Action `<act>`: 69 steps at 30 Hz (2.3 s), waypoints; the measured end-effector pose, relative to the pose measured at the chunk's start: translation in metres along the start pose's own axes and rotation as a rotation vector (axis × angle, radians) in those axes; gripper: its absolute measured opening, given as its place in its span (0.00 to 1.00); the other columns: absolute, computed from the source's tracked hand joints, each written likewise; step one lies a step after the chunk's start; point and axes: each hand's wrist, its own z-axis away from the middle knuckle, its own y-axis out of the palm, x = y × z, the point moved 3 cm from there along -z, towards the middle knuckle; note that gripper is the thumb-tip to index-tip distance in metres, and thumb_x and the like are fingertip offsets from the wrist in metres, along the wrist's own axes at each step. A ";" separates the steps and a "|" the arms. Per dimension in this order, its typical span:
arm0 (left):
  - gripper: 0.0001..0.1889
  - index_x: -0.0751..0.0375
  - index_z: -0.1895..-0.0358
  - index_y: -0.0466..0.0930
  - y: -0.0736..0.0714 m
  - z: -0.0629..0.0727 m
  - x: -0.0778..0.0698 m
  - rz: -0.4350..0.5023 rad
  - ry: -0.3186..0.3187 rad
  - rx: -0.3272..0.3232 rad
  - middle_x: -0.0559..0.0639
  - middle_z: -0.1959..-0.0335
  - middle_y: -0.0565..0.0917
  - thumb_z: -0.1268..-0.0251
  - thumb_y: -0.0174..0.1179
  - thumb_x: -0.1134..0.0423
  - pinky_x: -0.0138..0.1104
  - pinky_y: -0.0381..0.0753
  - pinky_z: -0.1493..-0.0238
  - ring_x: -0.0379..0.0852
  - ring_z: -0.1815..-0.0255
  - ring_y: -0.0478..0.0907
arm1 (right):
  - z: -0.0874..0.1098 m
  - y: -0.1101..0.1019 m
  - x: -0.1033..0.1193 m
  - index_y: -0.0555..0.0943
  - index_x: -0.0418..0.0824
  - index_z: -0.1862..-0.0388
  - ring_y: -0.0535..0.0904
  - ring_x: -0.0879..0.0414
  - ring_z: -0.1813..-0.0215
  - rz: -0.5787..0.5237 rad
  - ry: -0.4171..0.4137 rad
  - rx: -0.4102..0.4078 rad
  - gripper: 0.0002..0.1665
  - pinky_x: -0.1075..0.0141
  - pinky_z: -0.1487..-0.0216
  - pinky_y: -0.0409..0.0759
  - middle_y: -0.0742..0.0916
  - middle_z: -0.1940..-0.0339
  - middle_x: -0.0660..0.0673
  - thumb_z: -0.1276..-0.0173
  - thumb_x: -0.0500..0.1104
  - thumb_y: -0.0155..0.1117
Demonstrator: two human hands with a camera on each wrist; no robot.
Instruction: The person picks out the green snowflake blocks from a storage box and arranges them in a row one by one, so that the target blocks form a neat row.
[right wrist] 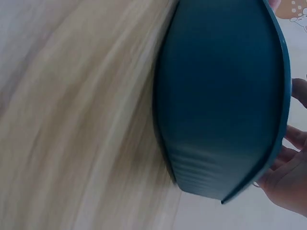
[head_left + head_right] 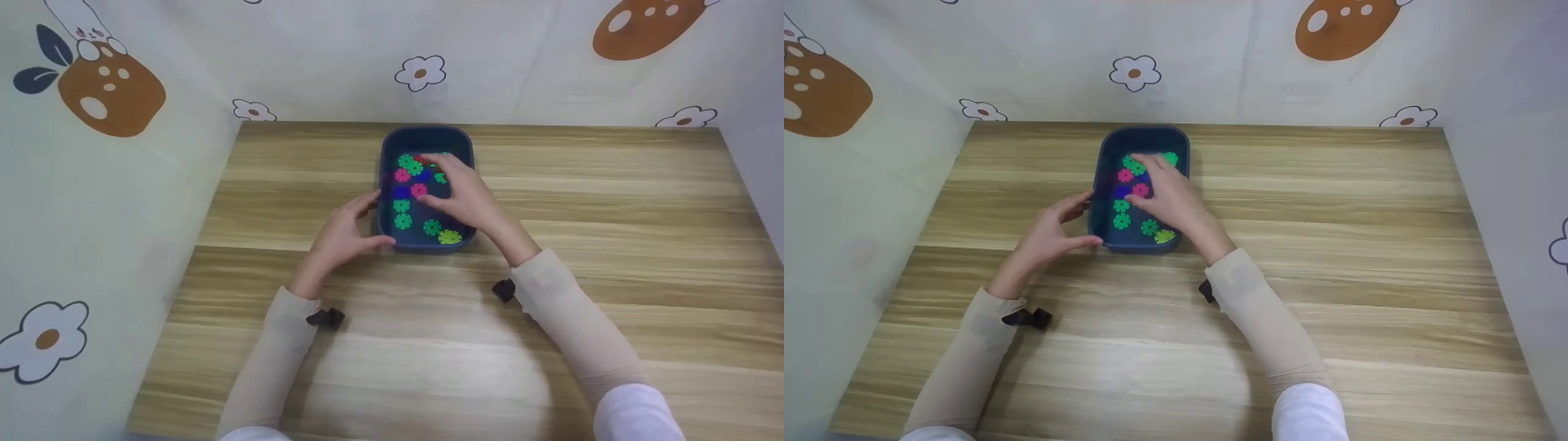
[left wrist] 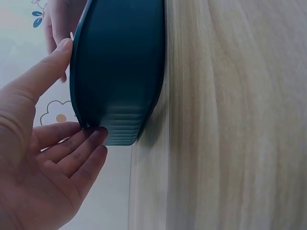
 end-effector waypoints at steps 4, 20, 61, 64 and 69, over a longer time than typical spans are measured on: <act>0.49 0.59 0.24 0.62 -0.001 -0.001 0.000 -0.018 0.019 -0.005 0.59 0.24 0.66 0.48 0.76 0.50 0.44 0.73 0.29 0.57 0.27 0.70 | -0.004 0.011 0.003 0.67 0.46 0.25 0.69 0.45 0.26 -0.037 -0.030 0.023 0.41 0.49 0.25 0.69 0.73 0.26 0.42 0.34 0.52 0.70; 0.48 0.61 0.24 0.62 -0.001 -0.002 0.000 -0.029 0.057 -0.005 0.60 0.25 0.68 0.48 0.76 0.52 0.45 0.73 0.29 0.56 0.28 0.70 | -0.018 0.041 -0.009 0.80 0.35 0.41 0.85 0.46 0.44 -0.239 0.133 0.214 0.25 0.54 0.40 0.83 0.86 0.43 0.38 0.35 0.42 0.71; 0.48 0.57 0.24 0.62 -0.003 -0.001 0.000 -0.080 0.011 0.009 0.58 0.24 0.66 0.48 0.75 0.48 0.48 0.71 0.28 0.59 0.28 0.71 | -0.027 0.062 -0.008 0.82 0.40 0.58 0.81 0.52 0.57 0.020 0.079 0.319 0.17 0.59 0.51 0.83 0.87 0.60 0.42 0.46 0.31 0.76; 0.49 0.56 0.24 0.62 -0.002 0.000 0.000 -0.086 0.007 0.007 0.58 0.24 0.66 0.48 0.75 0.47 0.49 0.71 0.27 0.59 0.28 0.71 | -0.026 0.061 -0.007 0.83 0.40 0.58 0.81 0.52 0.58 0.011 0.063 0.316 0.17 0.59 0.53 0.83 0.87 0.60 0.42 0.46 0.30 0.76; 0.49 0.55 0.23 0.61 -0.001 0.000 0.000 -0.083 -0.004 0.012 0.57 0.23 0.66 0.48 0.74 0.44 0.49 0.69 0.27 0.58 0.28 0.70 | -0.025 0.061 -0.008 0.83 0.41 0.57 0.81 0.53 0.59 -0.018 0.064 0.325 0.16 0.60 0.54 0.83 0.87 0.60 0.43 0.43 0.30 0.74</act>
